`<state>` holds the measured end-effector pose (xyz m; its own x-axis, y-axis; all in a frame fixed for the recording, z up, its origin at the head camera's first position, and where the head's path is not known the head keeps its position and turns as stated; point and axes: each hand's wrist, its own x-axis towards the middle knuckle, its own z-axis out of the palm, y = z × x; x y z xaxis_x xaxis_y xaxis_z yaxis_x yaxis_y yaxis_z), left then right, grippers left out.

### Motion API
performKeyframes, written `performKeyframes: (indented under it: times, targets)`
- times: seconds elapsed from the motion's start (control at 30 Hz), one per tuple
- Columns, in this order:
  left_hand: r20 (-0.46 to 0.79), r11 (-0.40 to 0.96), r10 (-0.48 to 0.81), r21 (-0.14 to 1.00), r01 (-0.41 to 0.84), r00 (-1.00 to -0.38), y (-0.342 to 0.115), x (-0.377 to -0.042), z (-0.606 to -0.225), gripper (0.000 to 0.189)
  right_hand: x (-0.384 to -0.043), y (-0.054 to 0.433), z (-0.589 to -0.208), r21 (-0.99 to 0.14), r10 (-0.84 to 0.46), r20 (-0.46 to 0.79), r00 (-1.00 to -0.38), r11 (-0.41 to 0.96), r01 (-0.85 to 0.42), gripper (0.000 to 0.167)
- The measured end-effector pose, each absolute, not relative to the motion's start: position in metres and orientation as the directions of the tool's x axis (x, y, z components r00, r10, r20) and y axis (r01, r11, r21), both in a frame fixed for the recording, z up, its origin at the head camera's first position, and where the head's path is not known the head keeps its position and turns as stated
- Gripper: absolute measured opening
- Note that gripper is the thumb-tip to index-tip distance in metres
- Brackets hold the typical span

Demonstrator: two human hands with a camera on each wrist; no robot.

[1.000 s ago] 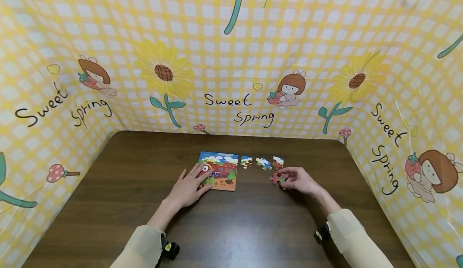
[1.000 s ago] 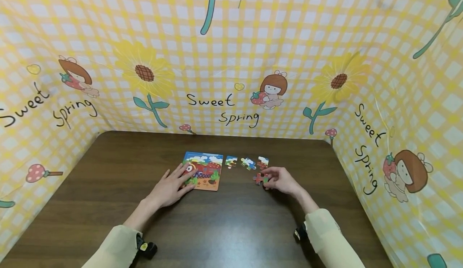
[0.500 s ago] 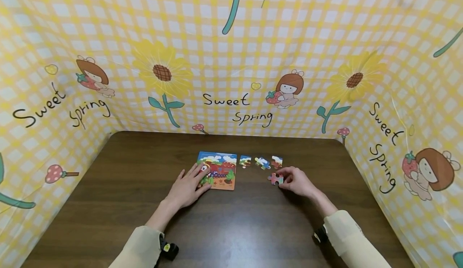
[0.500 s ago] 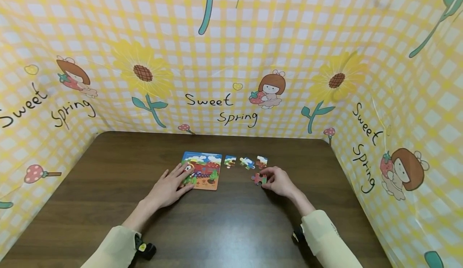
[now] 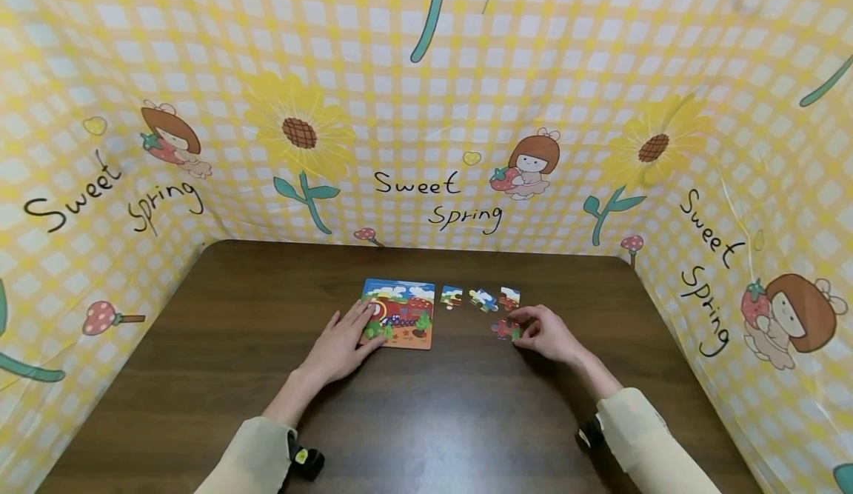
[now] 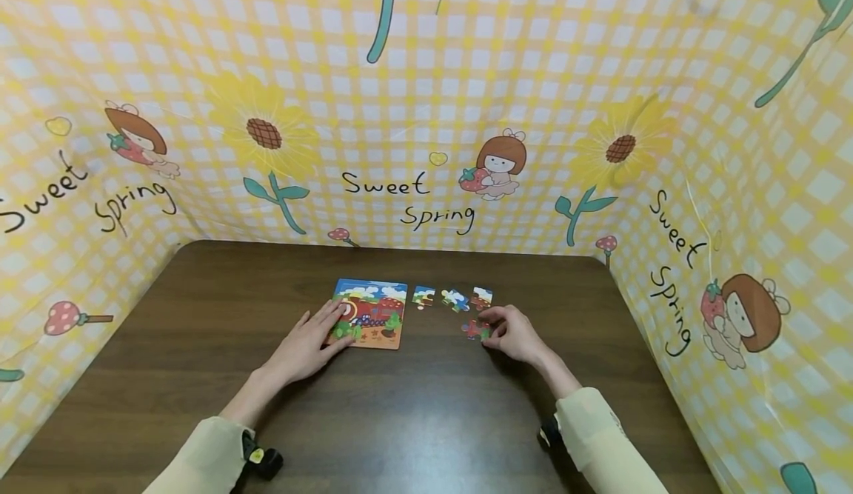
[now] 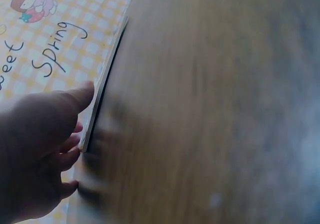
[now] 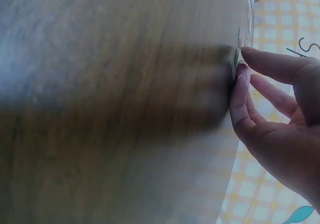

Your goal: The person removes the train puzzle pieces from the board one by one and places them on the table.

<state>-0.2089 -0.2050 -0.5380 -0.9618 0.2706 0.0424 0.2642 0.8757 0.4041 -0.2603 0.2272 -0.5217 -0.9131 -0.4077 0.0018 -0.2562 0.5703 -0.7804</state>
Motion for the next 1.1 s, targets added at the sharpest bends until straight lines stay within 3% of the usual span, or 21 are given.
performKeyframes:
  times: [0.3,0.77,1.1]
  targets:
    - [0.079,0.866,0.252,0.425,0.261,-0.964,-0.220,-0.212,-0.535,0.072,-0.265,0.218,-0.512,-0.745,-0.317,0.074,-0.946,0.613,-0.263,0.044]
    - [0.048,0.860,0.311,0.412,0.302,-0.949,-0.228,-0.211,-0.546,0.068,-0.283,0.134,-0.500,-0.779,-0.483,0.097,-0.870,0.508,-0.368,0.040]
    - [0.066,0.862,0.311,0.401,0.310,-0.948,-0.228,-0.213,-0.538,0.068,-0.299,0.063,-0.504,-0.818,-0.499,0.073,-0.863,0.465,-0.338,0.042]
